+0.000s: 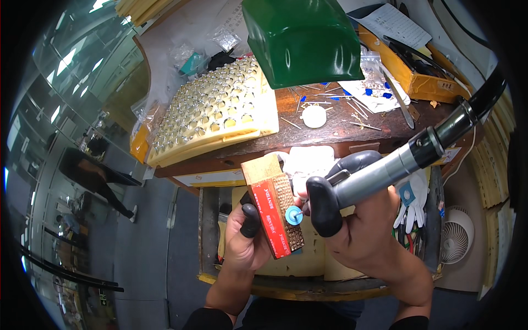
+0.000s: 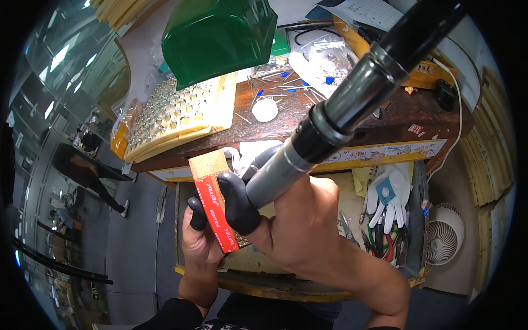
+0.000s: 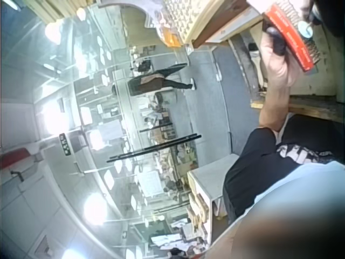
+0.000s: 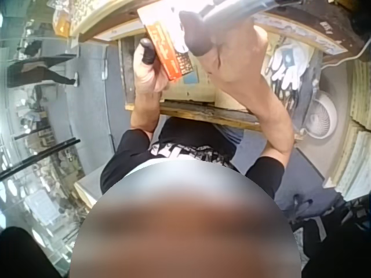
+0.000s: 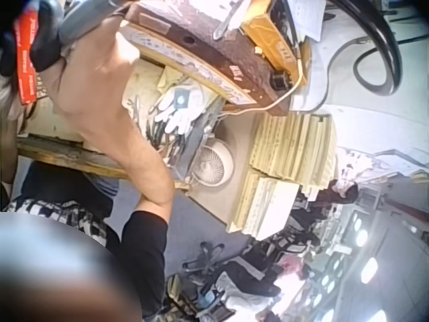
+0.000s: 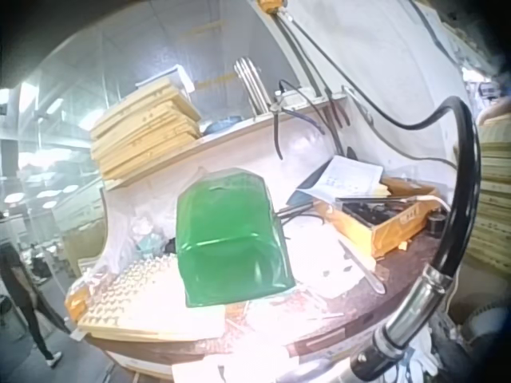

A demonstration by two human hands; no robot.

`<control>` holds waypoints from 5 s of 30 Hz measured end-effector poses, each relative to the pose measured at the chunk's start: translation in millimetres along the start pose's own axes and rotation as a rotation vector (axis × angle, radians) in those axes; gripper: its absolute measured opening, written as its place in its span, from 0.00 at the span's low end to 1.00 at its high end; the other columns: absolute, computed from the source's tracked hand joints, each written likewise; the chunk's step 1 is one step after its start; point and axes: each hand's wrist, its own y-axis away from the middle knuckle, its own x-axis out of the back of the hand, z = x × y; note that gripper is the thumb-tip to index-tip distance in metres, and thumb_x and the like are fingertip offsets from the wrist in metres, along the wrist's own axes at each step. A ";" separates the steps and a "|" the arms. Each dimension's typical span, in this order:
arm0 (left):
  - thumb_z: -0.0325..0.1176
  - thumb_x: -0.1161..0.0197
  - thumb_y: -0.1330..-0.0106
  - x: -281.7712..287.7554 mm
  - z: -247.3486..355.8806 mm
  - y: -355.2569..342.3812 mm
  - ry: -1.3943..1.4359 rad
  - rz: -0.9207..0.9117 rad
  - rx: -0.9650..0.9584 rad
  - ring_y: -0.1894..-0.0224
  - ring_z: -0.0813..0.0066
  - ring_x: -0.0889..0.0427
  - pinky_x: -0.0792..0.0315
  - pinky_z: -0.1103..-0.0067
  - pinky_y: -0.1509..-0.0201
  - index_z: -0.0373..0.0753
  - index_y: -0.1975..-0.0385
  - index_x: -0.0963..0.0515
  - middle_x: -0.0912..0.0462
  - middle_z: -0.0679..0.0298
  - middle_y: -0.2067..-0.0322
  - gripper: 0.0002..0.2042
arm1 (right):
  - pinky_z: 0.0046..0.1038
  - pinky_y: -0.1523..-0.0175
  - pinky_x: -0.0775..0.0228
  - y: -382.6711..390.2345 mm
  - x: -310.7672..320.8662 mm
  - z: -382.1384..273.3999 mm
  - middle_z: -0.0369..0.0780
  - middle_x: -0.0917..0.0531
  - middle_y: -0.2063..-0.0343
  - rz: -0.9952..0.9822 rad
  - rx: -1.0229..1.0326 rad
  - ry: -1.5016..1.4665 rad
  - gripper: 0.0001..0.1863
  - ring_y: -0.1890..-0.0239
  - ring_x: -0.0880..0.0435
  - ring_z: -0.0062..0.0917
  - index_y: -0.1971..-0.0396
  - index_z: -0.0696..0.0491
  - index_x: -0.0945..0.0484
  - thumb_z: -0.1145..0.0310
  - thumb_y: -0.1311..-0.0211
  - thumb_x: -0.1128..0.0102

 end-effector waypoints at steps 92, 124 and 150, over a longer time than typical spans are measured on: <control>0.39 0.41 0.32 3.4 -0.5 0.3 0.084 -0.043 0.023 0.40 0.53 0.27 0.32 0.60 0.35 0.26 0.37 0.41 0.29 0.42 0.42 0.30 | 0.25 0.65 0.18 5.3 4.6 -1.8 0.43 0.15 0.74 -0.099 -0.119 -0.027 0.10 0.71 0.12 0.26 0.69 0.65 0.20 0.71 0.36 0.42; 0.40 0.42 0.31 4.9 -0.4 0.6 0.044 -0.079 0.016 0.39 0.51 0.28 0.35 0.59 0.34 0.24 0.37 0.42 0.32 0.41 0.40 0.31 | 0.25 0.65 0.19 5.6 4.7 -1.9 0.43 0.15 0.75 -0.096 -0.118 0.002 0.11 0.71 0.12 0.25 0.69 0.64 0.20 0.70 0.36 0.42; 0.33 0.44 0.30 10.0 4.6 3.3 0.146 -0.082 0.156 0.41 0.58 0.25 0.34 0.64 0.33 0.31 0.36 0.41 0.29 0.48 0.42 0.26 | 0.34 0.65 0.18 7.0 -12.2 -15.7 0.45 0.19 0.74 0.087 -0.296 -0.282 0.13 0.74 0.16 0.29 0.56 0.61 0.39 0.68 0.30 0.48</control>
